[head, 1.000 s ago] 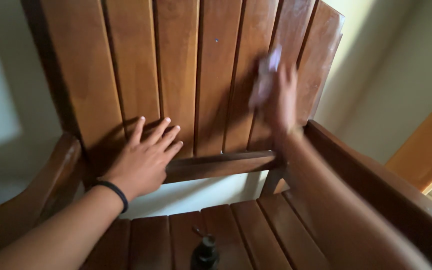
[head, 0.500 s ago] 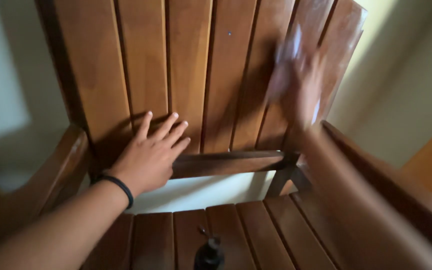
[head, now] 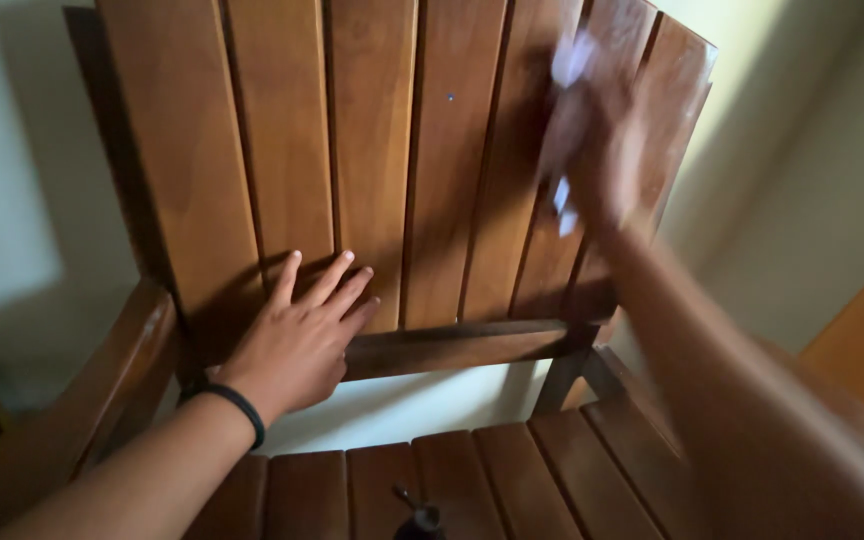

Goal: Cleaning a wooden chair using a spray bottle and a cloth.

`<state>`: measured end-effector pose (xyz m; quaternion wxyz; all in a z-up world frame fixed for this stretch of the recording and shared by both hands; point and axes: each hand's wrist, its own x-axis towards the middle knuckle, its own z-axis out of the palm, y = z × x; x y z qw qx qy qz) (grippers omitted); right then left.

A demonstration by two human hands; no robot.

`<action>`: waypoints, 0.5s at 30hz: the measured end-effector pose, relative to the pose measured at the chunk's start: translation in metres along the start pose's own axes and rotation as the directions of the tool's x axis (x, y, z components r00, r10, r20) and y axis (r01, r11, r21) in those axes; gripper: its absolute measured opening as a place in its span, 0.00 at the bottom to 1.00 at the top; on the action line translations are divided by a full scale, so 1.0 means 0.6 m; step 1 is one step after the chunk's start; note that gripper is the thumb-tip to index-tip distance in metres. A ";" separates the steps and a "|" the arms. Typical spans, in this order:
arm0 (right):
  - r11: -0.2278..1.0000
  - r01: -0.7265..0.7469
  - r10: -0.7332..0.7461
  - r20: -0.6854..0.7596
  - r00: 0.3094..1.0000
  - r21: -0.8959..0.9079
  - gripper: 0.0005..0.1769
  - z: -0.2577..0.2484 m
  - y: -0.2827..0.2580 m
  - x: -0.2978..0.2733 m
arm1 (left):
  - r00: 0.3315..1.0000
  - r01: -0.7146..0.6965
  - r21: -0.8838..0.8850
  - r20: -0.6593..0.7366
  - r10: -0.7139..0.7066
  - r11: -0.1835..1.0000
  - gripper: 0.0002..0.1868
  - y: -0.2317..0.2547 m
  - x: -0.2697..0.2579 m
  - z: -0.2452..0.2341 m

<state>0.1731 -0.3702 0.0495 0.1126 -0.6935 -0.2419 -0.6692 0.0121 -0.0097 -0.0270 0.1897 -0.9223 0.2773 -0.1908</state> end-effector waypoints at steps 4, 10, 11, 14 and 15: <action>0.912 -0.406 0.411 0.101 0.906 -0.067 0.18 -0.045 -0.009 0.143 | 0.993 -0.021 -0.015 -0.118 0.019 1.000 0.42 -0.002 0.000 0.010; 0.865 -0.479 0.480 -0.034 0.877 -0.151 0.23 0.001 0.035 -0.037 | 1.000 0.001 -0.038 -0.018 -0.001 0.999 0.39 -0.002 -0.004 -0.011; 0.897 -0.411 0.412 -0.028 0.911 -0.161 0.27 0.002 0.020 -0.106 | 1.000 -0.002 -0.028 -0.024 0.002 1.000 0.39 0.000 -0.004 -0.008; 0.903 -0.418 0.420 -0.002 0.908 -0.103 0.33 -0.020 -0.076 -0.232 | 0.999 -0.008 -0.010 -0.049 0.007 1.000 0.40 -0.002 -0.002 -0.004; 0.868 -0.495 0.496 0.027 0.868 -0.037 0.34 -0.035 -0.116 -0.262 | 0.998 -0.012 -0.006 -0.061 0.012 1.000 0.41 -0.002 -0.002 -0.003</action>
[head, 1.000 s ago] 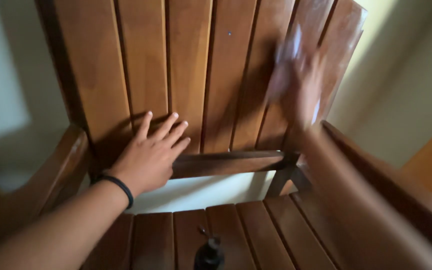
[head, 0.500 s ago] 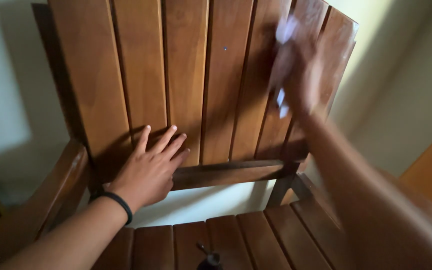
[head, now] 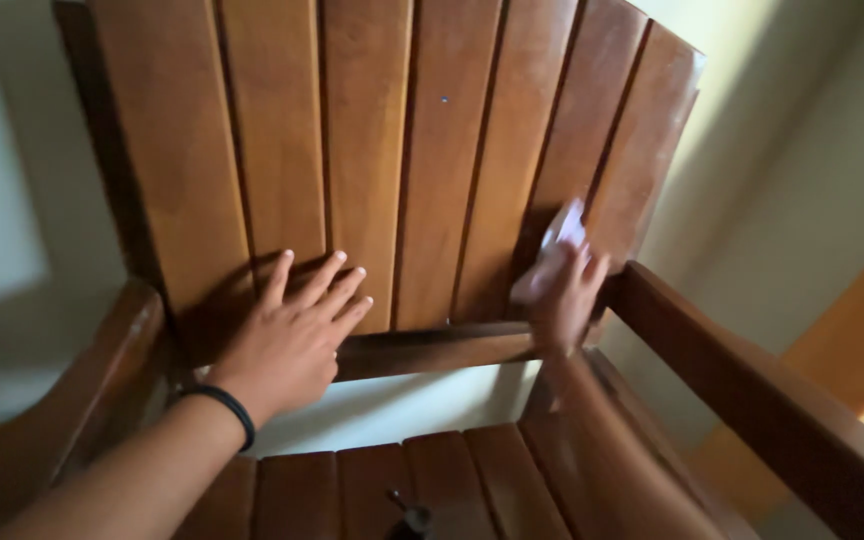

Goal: Cleaning a wooden chair using a spray bottle and a cloth.

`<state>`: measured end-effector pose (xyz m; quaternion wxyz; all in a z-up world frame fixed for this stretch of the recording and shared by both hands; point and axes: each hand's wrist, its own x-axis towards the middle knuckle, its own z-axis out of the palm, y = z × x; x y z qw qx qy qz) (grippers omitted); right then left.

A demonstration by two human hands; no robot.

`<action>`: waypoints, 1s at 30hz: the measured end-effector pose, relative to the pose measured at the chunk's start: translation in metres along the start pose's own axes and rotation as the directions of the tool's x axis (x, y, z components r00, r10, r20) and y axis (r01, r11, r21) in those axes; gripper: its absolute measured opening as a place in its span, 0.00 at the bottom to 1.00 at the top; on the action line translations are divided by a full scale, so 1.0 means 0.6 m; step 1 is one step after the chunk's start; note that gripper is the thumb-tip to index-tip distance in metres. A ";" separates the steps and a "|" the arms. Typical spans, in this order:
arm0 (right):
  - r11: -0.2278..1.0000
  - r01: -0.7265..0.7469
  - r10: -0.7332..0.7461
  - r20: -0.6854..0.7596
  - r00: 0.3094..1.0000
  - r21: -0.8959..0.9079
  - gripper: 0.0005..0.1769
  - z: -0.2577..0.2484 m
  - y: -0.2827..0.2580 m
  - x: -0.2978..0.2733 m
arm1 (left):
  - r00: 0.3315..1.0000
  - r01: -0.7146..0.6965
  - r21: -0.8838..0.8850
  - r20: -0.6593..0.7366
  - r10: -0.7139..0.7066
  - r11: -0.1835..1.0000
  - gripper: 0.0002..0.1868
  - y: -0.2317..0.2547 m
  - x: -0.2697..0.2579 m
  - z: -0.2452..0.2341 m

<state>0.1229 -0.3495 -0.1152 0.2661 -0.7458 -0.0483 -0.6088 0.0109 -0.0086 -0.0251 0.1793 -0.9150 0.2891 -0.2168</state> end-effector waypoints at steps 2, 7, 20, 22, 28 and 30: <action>0.999 -0.043 0.044 0.048 0.998 -0.009 0.33 -0.016 -0.004 -0.033 | 1.000 -0.005 0.004 0.021 0.005 1.000 0.41 0.003 0.001 -0.003; 0.994 -0.106 0.106 0.193 0.976 -0.007 0.26 -0.063 -0.009 -0.050 | 0.998 0.006 0.029 0.060 -0.007 1.000 0.42 0.006 -0.001 -0.006; 0.950 0.249 -0.259 -0.032 0.965 -0.187 0.29 -0.051 -0.014 0.345 | 0.993 0.009 0.036 0.116 -0.014 0.999 0.40 0.006 0.003 -0.020; 0.932 0.276 -0.288 -0.018 0.958 -0.234 0.32 -0.032 0.013 0.327 | 0.994 0.013 0.042 0.106 -0.018 0.999 0.40 0.006 0.004 -0.016; 0.962 0.136 -0.124 0.066 0.990 -0.238 0.42 -0.030 0.025 0.075 | 0.999 0.013 0.031 0.049 -0.014 0.999 0.39 0.002 0.003 -0.006; 0.941 -0.046 0.056 0.021 0.998 -0.336 0.33 -0.017 0.013 0.007 | 0.999 0.003 0.033 0.034 -0.004 0.999 0.40 0.003 0.000 -0.007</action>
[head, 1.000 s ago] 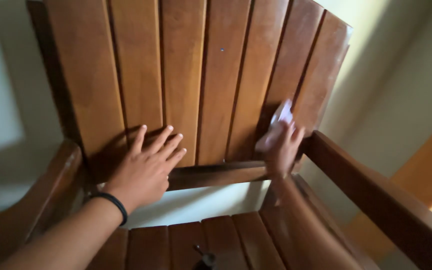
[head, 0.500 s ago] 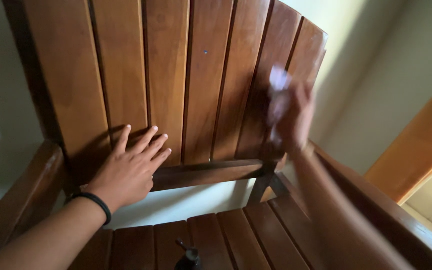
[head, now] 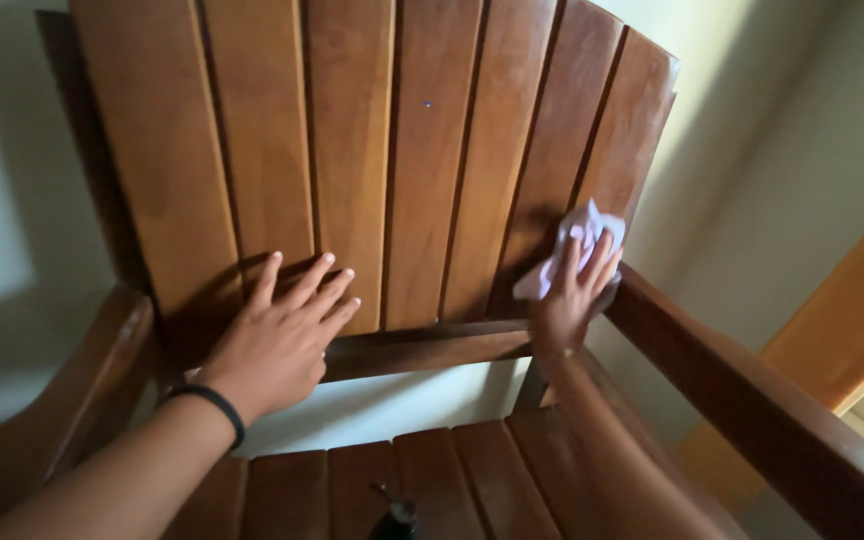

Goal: Cleaning a wooden chair using a spray bottle and a cloth.

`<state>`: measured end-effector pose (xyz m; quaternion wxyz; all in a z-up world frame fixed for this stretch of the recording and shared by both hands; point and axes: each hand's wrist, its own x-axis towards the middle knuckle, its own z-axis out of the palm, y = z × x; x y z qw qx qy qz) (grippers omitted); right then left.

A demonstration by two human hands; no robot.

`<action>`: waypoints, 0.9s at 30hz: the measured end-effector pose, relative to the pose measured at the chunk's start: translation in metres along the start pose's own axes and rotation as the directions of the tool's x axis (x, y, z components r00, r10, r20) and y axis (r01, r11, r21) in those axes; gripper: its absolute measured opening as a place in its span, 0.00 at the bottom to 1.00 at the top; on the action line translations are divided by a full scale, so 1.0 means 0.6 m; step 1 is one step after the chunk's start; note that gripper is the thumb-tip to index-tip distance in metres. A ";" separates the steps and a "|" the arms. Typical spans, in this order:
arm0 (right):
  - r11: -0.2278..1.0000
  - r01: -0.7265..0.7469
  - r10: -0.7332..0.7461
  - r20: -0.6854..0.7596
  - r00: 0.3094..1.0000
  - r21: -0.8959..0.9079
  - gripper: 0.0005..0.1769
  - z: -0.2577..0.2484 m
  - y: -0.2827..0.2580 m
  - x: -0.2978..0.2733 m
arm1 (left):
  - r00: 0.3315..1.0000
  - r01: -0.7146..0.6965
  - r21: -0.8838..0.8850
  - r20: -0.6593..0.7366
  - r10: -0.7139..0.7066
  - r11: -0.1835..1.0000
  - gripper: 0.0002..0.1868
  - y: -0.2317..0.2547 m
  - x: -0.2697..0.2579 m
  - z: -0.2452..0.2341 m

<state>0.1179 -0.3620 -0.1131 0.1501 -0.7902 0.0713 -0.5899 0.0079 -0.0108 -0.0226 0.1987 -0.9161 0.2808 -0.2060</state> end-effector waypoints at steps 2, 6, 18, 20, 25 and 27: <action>0.996 0.030 -0.027 -0.031 0.999 0.079 0.35 0.017 0.009 -0.049 | 1.000 -0.001 0.003 0.014 0.001 1.000 0.40 0.000 -0.001 -0.002; 0.951 -0.224 0.216 0.056 0.975 0.213 0.43 0.014 -0.038 -0.073 | 1.000 -0.019 0.024 0.002 0.019 1.000 0.40 -0.006 -0.002 0.001; 0.091 -0.929 0.572 0.745 0.344 0.359 0.18 0.101 -0.157 -0.068 | 0.991 -0.040 -0.052 -0.130 0.033 0.998 0.35 -0.021 -0.007 0.014; -0.001 -0.940 0.431 0.848 0.308 0.341 0.15 0.086 -0.171 -0.068 | 0.991 -0.027 -0.031 -0.130 0.023 0.999 0.34 -0.020 -0.005 0.021; -0.236 -0.960 -0.097 0.979 0.177 0.150 0.15 -0.094 -0.294 0.027 | 0.940 -0.023 -0.438 -0.315 -0.129 0.899 0.30 -0.008 0.002 -0.009; -0.072 -0.987 -0.421 0.893 0.162 0.146 0.31 -0.115 -0.309 0.065 | 0.858 -0.251 -0.798 -0.446 -0.256 0.548 0.32 0.000 -0.002 -0.044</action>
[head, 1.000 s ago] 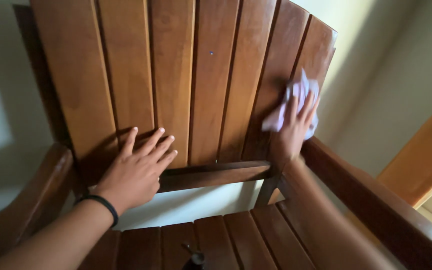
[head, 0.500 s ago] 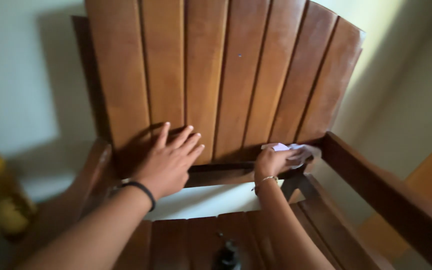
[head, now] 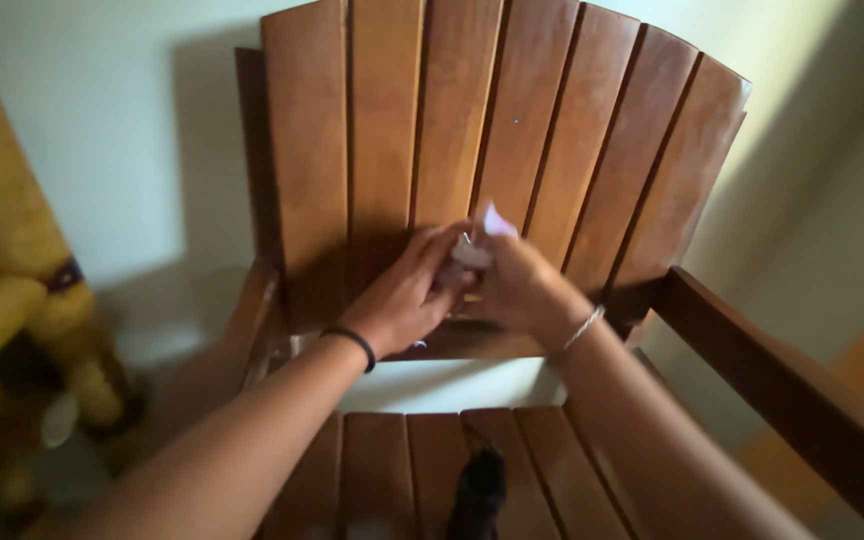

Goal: Cleaning a wooden chair using a spray bottle and a cloth.

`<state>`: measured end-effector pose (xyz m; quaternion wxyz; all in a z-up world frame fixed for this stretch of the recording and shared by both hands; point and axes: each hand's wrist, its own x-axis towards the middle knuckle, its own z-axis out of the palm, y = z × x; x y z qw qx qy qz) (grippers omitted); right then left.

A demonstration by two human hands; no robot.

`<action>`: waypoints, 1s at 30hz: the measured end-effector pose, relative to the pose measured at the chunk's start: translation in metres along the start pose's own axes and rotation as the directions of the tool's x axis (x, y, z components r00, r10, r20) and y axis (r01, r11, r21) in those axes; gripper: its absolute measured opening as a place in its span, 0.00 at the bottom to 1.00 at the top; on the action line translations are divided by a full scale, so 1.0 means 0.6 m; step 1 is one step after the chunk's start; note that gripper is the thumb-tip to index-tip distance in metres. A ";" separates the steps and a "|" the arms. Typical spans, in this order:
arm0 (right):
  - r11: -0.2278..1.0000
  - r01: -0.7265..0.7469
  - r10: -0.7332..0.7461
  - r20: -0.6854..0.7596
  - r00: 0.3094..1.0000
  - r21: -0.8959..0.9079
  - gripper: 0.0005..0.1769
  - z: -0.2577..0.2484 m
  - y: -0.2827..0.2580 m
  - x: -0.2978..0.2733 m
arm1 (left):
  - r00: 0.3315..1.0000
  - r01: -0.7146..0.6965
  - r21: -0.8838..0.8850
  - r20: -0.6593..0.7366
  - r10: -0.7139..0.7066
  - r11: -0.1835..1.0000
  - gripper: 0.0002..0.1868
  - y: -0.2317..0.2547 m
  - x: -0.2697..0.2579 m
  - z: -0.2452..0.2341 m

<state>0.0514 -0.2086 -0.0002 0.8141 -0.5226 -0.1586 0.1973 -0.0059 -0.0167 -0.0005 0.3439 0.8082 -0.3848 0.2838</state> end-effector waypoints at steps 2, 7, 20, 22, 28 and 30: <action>0.993 -0.083 0.085 0.014 0.996 -0.082 0.34 0.046 -0.027 -0.016 | 0.992 0.122 -0.033 0.029 -0.121 0.992 0.29 0.012 0.002 -0.015; 0.779 -0.108 0.148 0.014 0.989 -0.618 0.40 0.148 -0.085 -0.131 | 0.995 0.103 -0.164 0.007 -0.104 0.981 0.18 -0.033 -0.001 -0.049; 0.211 -0.118 0.286 -0.054 0.957 -0.970 0.45 0.104 0.113 -0.278 | 0.933 0.315 -0.053 -0.168 -0.319 0.948 0.15 -0.054 0.010 -0.103; 0.352 -0.029 0.169 0.032 0.985 -0.936 0.43 0.086 0.145 -0.263 | 0.928 0.333 -0.030 -0.167 -0.333 0.943 0.18 -0.071 0.013 -0.113; 0.833 -0.004 -0.101 -0.158 0.982 -0.554 0.42 0.150 0.147 -0.182 | 0.909 0.238 -0.338 -0.252 -0.332 0.910 0.22 -0.076 0.010 -0.194; 0.910 0.078 -0.143 -0.131 0.981 -0.407 0.47 0.203 0.120 -0.149 | 0.784 0.368 -0.402 -0.351 -0.512 0.839 0.13 -0.051 0.000 -0.224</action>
